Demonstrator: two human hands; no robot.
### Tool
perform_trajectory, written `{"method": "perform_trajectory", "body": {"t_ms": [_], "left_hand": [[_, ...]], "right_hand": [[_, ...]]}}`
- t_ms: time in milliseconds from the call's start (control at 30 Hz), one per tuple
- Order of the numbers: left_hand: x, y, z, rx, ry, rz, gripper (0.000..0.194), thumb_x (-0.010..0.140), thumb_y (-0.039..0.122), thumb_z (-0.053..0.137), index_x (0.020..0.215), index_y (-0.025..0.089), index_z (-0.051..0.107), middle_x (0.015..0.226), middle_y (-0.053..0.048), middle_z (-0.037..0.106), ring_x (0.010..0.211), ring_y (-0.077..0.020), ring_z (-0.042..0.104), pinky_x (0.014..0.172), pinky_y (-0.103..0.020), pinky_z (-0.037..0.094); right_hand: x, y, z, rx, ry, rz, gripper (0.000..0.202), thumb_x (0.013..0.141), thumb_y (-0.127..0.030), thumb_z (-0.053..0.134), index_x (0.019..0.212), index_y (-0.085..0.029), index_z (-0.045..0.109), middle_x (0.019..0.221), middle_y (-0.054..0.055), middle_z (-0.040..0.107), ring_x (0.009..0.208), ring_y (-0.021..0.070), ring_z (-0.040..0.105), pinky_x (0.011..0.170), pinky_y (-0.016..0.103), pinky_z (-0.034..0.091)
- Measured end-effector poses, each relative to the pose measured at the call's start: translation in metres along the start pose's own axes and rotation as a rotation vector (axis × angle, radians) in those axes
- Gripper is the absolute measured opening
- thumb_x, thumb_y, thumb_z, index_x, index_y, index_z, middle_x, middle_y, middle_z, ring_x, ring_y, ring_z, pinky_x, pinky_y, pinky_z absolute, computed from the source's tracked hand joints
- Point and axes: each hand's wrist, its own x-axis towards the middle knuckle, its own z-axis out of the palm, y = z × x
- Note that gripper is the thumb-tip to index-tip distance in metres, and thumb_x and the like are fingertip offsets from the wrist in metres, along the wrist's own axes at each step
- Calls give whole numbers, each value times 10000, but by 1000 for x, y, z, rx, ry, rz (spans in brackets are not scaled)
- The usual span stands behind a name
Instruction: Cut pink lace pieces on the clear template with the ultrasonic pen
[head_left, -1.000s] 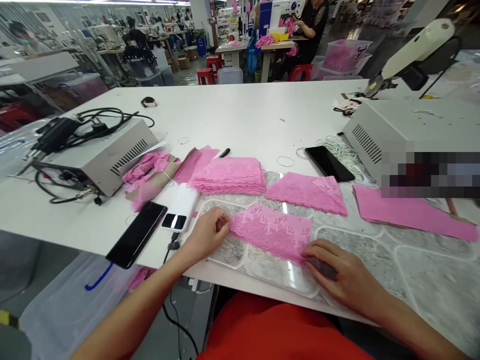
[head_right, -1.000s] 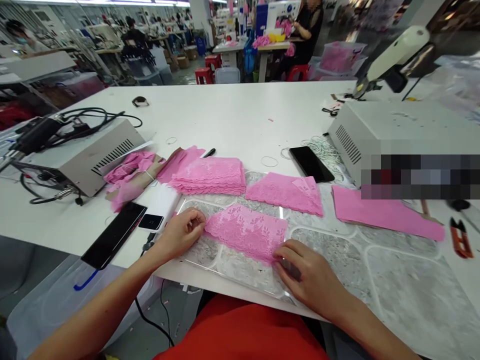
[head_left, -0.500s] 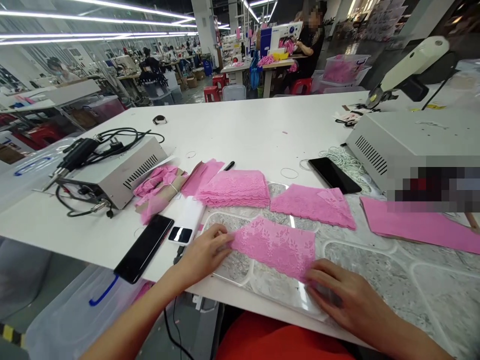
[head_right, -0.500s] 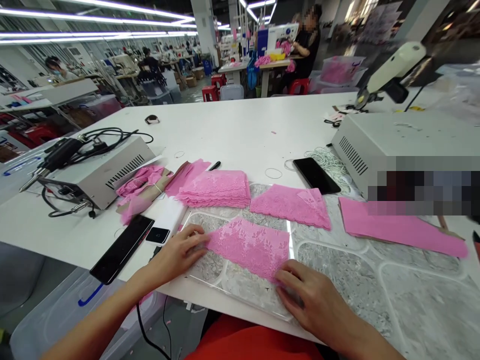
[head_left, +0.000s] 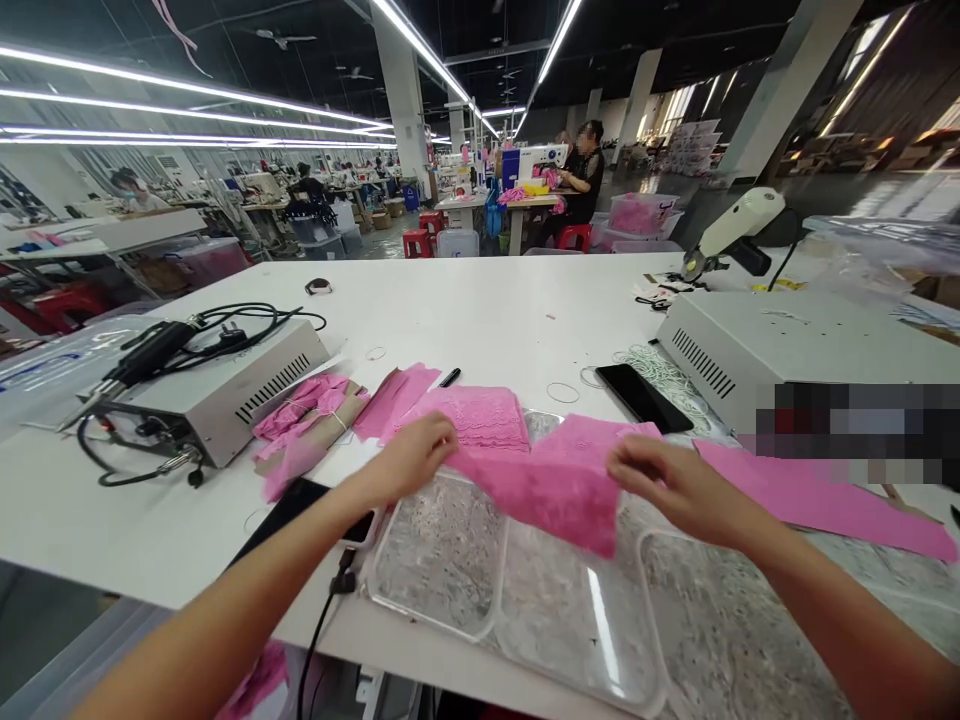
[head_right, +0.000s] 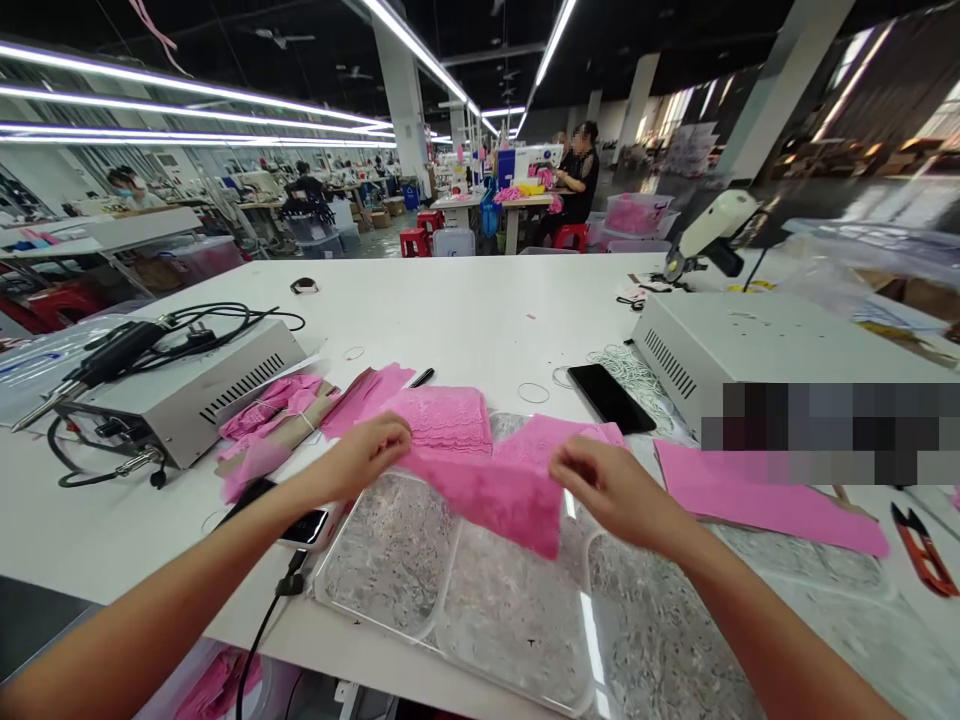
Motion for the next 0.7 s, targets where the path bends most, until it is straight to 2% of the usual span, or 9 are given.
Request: {"method": "perform_trajectory", "body": {"t_ms": [100, 133, 200, 267, 333, 433, 500, 600, 700], "left_hand": [[31, -23, -36, 70, 123, -78, 186, 851, 219, 443, 733, 196, 585, 871, -49, 630, 815, -183, 600, 775, -292, 483], [36, -30, -46, 96, 175, -103, 191, 857, 252, 435, 759, 198, 591, 910, -58, 627, 836, -191, 597, 791, -304, 480], [39, -43, -61, 145, 264, -136, 216, 859, 303, 419, 788, 198, 593, 981, -79, 617, 896, -210, 589, 836, -325, 470], [31, -55, -65, 178, 302, -147, 253, 853, 360, 416, 774, 197, 592, 1003, -94, 615, 897, -223, 591, 845, -346, 471], [18, -66, -58, 188, 279, -135, 284, 832, 405, 429, 731, 202, 600, 951, -97, 634, 854, -231, 608, 819, -358, 486], [-1, -75, -40, 181, 207, -90, 293, 782, 446, 485, 635, 221, 602, 829, -83, 665, 776, -235, 631, 762, -350, 513], [-9, -71, -28, 184, 212, -72, 285, 799, 446, 492, 707, 223, 645, 907, -97, 682, 837, -257, 636, 798, -377, 512], [-5, -41, -8, 160, 203, 17, 290, 889, 397, 446, 862, 224, 677, 1023, -92, 667, 963, -251, 618, 917, -397, 476], [19, 4, 23, 66, 17, 175, 268, 931, 307, 429, 933, 209, 679, 1041, -93, 655, 989, -232, 609, 912, -379, 484]], "right_hand": [[64, -14, -14, -4, 111, -79, 246, 850, -326, 481, 652, -196, 545, 589, -4, 536, 555, 121, 458, 533, 261, 360], [85, -19, -16, 6, 185, -124, 213, 840, -294, 494, 666, -189, 557, 609, 1, 551, 571, 123, 465, 558, 266, 369], [119, -30, -14, 9, 251, -170, 163, 848, -257, 499, 730, -181, 583, 742, 26, 603, 661, 130, 501, 643, 275, 396], [141, -36, -3, 9, 267, -197, 132, 851, -211, 503, 783, -171, 609, 851, 53, 623, 735, 140, 524, 701, 281, 407], [150, -34, 16, 8, 223, -207, 113, 829, -158, 529, 783, -166, 632, 862, 61, 630, 748, 141, 534, 714, 281, 411], [141, -16, 48, 28, 88, -194, 93, 744, -95, 610, 702, -169, 646, 775, 31, 643, 663, 116, 540, 654, 252, 423], [123, 3, 58, 59, 49, -160, 103, 740, -97, 617, 775, -174, 676, 795, 26, 663, 659, 106, 560, 646, 237, 441], [85, 34, 47, 93, 98, -55, 173, 816, -155, 531, 900, -174, 682, 849, 40, 691, 711, 121, 590, 676, 255, 465], [46, 62, 19, 97, 128, 58, 193, 830, -234, 498, 833, -171, 680, 783, 35, 694, 693, 138, 599, 664, 277, 474]]}}
